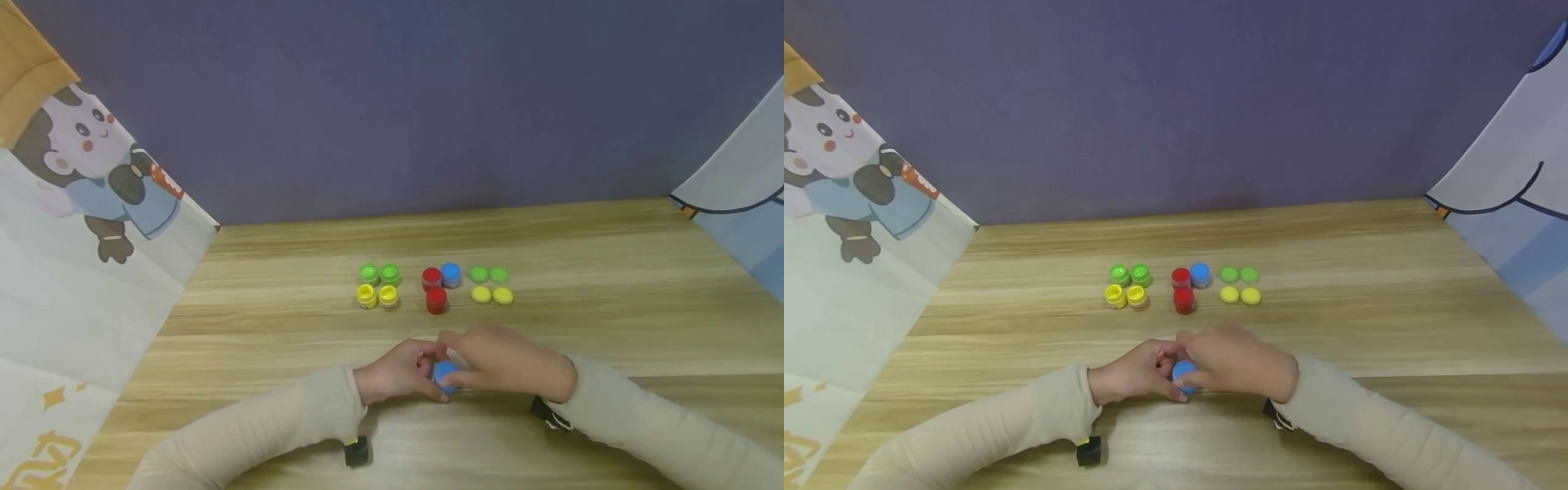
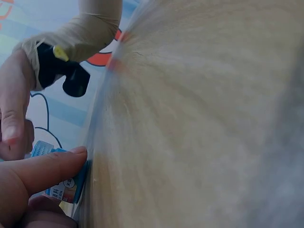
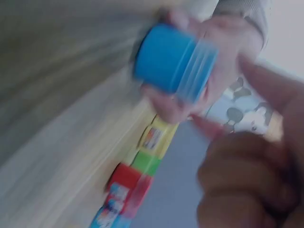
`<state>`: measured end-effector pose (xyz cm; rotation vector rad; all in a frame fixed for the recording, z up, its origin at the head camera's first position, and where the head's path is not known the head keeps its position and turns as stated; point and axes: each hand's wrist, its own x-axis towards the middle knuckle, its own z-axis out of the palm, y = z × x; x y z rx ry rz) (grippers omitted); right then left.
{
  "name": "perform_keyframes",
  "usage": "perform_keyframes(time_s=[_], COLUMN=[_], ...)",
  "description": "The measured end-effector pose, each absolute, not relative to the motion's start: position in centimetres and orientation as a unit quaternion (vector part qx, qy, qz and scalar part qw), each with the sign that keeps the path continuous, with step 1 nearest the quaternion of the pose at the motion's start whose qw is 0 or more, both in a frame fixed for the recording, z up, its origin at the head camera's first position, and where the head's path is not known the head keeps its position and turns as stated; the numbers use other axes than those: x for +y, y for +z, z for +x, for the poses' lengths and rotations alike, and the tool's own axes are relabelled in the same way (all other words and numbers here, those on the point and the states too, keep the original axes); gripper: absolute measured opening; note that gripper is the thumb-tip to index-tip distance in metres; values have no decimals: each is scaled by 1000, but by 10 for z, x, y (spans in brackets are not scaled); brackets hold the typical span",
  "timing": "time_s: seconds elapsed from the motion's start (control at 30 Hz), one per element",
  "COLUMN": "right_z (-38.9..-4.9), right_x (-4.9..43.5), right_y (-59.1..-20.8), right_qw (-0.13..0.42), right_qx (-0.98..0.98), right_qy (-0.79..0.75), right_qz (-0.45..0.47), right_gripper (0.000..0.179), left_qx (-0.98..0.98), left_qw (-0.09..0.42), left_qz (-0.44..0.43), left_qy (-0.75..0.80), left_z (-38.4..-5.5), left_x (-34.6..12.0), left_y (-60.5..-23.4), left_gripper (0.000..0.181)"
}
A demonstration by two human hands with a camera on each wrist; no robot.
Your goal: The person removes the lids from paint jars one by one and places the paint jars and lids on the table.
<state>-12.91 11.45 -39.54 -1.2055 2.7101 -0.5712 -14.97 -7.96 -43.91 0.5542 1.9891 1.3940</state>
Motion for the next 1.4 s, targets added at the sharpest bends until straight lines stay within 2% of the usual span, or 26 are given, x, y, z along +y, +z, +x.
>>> perform_keyframes(time_s=[0.07, 0.23, 0.4, 0.63, 0.77, 1.03, 1.3, 1.4], right_z=[-124, -116, -114, -114, -117, -124, -125, -126], right_x=[110, 101, 98, 96, 94, 91, 92, 96], right_y=[-397, -401, -401, -397, -392, -380, -372, -373], right_qw=[38, 8, 30, 42, 54, 79, 73, 57], right_qx=[912, 938, 941, 931, 925, 915, 900, 888], right_qy=[-189, -157, -159, -171, -161, -98, -3, 15], right_qz=[-362, -310, -299, -320, -339, -384, -430, -456], right_gripper=[33, 45, 44, 42, 32, 25, 17, 26], left_qx=[759, 757, 751, 750, 747, 728, 744, 749], left_qw=[318, 321, 323, 324, 328, 339, 327, 323], left_qz=[208, 200, 207, 211, 209, 218, 217, 216], left_qy=[528, 533, 538, 537, 539, 555, 541, 536], left_z=[-150, -150, -150, -150, -149, -150, -149, -149], left_x=[-80, -81, -81, -80, -81, -82, -80, -79], left_y=[-439, -439, -439, -436, -437, -438, -440, -440], left_gripper=[34, 34, 34, 34, 35, 48, 32, 30])
